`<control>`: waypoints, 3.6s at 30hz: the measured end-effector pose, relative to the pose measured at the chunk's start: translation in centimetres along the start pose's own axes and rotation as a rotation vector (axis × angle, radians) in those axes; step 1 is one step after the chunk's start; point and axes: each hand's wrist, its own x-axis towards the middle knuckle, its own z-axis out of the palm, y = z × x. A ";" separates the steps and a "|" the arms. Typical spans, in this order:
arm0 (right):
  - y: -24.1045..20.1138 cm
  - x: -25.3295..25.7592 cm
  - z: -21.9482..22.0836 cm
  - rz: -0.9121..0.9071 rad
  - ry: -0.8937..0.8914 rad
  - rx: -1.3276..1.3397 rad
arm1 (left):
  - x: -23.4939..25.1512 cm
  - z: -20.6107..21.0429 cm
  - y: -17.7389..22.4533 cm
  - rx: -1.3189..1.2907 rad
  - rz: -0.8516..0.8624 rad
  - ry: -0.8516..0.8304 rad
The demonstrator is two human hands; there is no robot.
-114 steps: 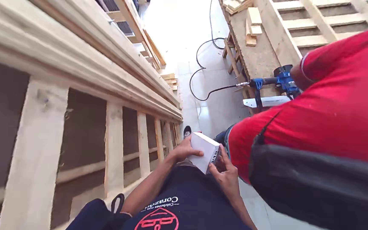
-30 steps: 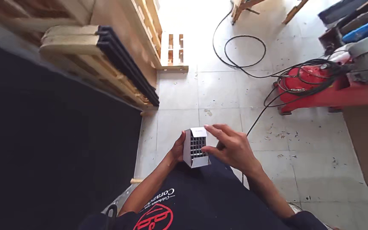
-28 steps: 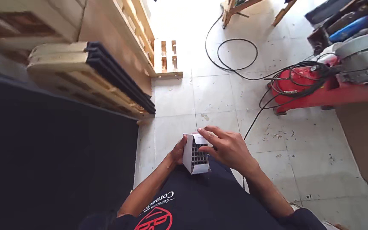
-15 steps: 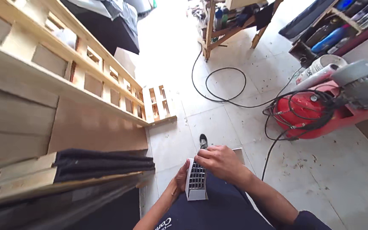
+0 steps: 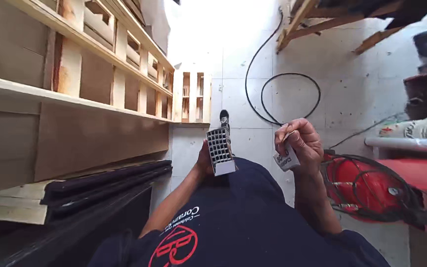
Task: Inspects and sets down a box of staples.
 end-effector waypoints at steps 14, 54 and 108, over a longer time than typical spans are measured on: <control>1.5 39.9 -8.0 -0.063 -0.368 -1.372 | 39.8 10.1 26.0 0.133 -0.108 0.117; 12.9 157.7 -47.0 0.060 -0.259 -0.960 | 139.5 19.6 98.3 0.074 0.086 0.090; 64.0 310.8 -99.4 1.069 0.733 0.033 | 246.8 22.6 190.3 -0.331 0.084 -0.091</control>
